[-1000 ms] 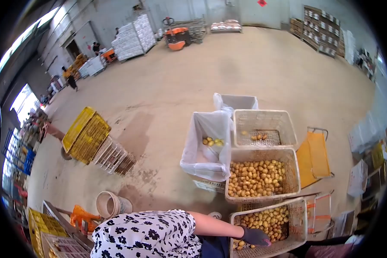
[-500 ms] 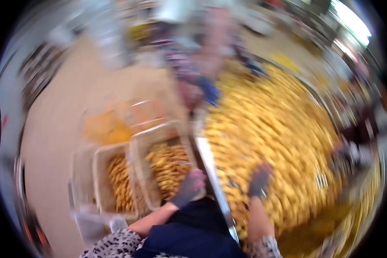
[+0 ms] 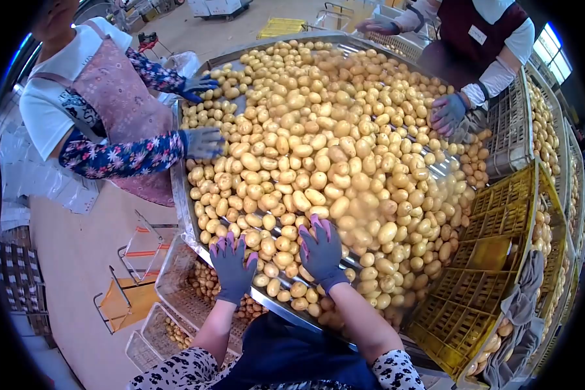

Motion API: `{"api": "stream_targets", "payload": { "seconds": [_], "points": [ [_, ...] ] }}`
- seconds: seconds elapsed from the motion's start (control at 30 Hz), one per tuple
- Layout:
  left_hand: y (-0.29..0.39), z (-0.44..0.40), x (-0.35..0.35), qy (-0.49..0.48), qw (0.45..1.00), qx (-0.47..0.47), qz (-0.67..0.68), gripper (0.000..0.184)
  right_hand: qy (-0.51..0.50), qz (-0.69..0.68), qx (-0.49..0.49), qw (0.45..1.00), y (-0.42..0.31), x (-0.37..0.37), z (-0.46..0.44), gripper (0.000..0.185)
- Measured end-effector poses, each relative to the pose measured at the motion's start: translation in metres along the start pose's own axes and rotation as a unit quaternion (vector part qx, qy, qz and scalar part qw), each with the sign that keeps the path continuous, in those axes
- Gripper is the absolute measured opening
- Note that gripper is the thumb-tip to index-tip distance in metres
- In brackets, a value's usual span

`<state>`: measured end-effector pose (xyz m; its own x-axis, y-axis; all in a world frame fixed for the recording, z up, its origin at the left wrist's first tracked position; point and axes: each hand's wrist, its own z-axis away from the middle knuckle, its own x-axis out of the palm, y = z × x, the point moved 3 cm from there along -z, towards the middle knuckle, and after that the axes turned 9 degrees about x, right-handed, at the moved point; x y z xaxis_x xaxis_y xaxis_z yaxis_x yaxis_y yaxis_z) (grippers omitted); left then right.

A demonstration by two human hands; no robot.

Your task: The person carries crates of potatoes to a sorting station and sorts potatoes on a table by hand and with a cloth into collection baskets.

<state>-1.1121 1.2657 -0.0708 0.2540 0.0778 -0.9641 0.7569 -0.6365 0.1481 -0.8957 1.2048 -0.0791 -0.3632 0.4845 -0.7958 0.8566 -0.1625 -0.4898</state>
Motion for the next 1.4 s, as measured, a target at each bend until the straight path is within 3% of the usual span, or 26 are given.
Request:
{"api": "stream_targets", "payload": {
  "seconds": [0.23, 0.3, 0.37, 0.43, 0.47, 0.53, 0.6, 0.63, 0.73, 0.8, 0.83, 0.87, 0.9, 0.93, 1.03, 1.1, 1.17, 1.2, 1.23, 1.3, 1.4],
  "points": [
    [-0.003, -0.001, 0.005, -0.002, 1.0, -0.015, -0.007, 0.052, -0.038, -0.002, -0.032, 0.999, -0.007, -0.001, -0.014, 0.048],
    [-0.002, -0.002, 0.004, -0.012, 1.0, -0.021, -0.007, 0.052, -0.111, 0.006, -0.107, 0.988, -0.04, -0.023, -0.043, 0.041],
    [-0.004, -0.001, 0.002, -0.053, 0.998, -0.036, 0.015, 0.053, -0.351, -0.119, -0.166, 0.914, -0.089, -0.024, -0.061, 0.046],
    [-0.008, 0.002, 0.002, -0.043, 0.999, -0.028, 0.002, 0.053, -0.392, -0.148, -0.292, 0.86, -0.173, -0.064, -0.061, 0.041],
    [-0.008, 0.0, 0.004, -0.028, 0.999, -0.022, -0.002, 0.052, -0.402, -0.224, -0.369, 0.807, -0.202, -0.1, -0.064, 0.04],
    [-0.004, -0.001, 0.007, -0.016, 1.0, -0.006, -0.003, 0.055, -0.409, -0.291, -0.433, 0.749, -0.218, -0.128, -0.065, 0.039],
    [-0.006, 0.0, 0.016, -0.001, 1.0, 0.008, 0.009, 0.055, -0.332, -0.38, -0.415, 0.757, -0.214, -0.124, -0.066, 0.028],
    [-0.009, 0.005, 0.015, 0.013, 1.0, 0.014, 0.013, 0.055, -0.341, -0.372, -0.38, 0.775, -0.206, -0.114, -0.071, 0.028],
    [-0.008, 0.002, 0.006, -0.01, 1.0, -0.005, 0.015, 0.041, -0.452, -0.16, -0.169, 0.861, -0.136, -0.066, -0.088, 0.028],
    [-0.029, 0.0, 0.02, -0.002, 0.999, -0.004, 0.036, 0.035, -0.31, -0.134, -0.125, 0.933, -0.075, -0.062, -0.081, 0.028],
    [-0.033, -0.009, 0.017, 0.044, 0.992, -0.035, 0.109, 0.033, -0.14, -0.131, -0.124, 0.973, -0.038, -0.047, -0.06, 0.026],
    [-0.037, -0.017, 0.015, 0.089, 0.977, -0.064, 0.182, 0.031, -0.116, -0.125, -0.07, 0.983, -0.011, -0.05, -0.048, 0.032],
    [-0.04, -0.027, 0.015, 0.087, 0.977, -0.067, 0.181, 0.031, -0.103, 0.001, -0.021, 0.994, 0.003, -0.06, -0.039, 0.036],
    [-0.043, -0.039, 0.011, 0.113, 0.982, -0.051, 0.145, 0.034, -0.086, 0.128, 0.03, 0.988, 0.013, -0.072, -0.031, 0.041],
    [-0.056, -0.078, 0.019, 0.149, 0.987, -0.018, 0.057, 0.05, -0.054, 0.221, 0.087, 0.97, 0.057, -0.071, 0.013, 0.05],
    [-0.079, -0.097, 0.047, 0.078, 0.993, -0.074, 0.057, 0.059, -0.056, 0.216, 0.097, 0.97, 0.065, -0.064, 0.021, 0.055],
    [-0.075, -0.124, 0.055, -0.026, 0.978, -0.194, 0.069, 0.064, -0.062, 0.183, 0.121, 0.974, 0.061, -0.059, 0.011, 0.055],
    [-0.071, -0.132, 0.06, -0.038, 0.977, -0.202, 0.052, 0.068, -0.057, 0.189, 0.122, 0.973, 0.061, -0.056, 0.009, 0.056],
    [-0.063, -0.135, 0.066, -0.042, 0.978, -0.192, 0.063, 0.068, -0.055, 0.201, 0.131, 0.969, 0.06, -0.057, 0.011, 0.056],
    [-0.04, -0.138, 0.071, 0.05, 0.992, -0.095, 0.062, 0.057, -0.083, 0.158, 0.129, 0.975, 0.062, -0.057, 0.006, 0.058],
    [-0.004, -0.131, 0.072, 0.083, 0.993, -0.004, 0.081, 0.04, -0.038, 0.079, 0.088, 0.992, 0.034, -0.071, -0.013, 0.051]
  ]
}}
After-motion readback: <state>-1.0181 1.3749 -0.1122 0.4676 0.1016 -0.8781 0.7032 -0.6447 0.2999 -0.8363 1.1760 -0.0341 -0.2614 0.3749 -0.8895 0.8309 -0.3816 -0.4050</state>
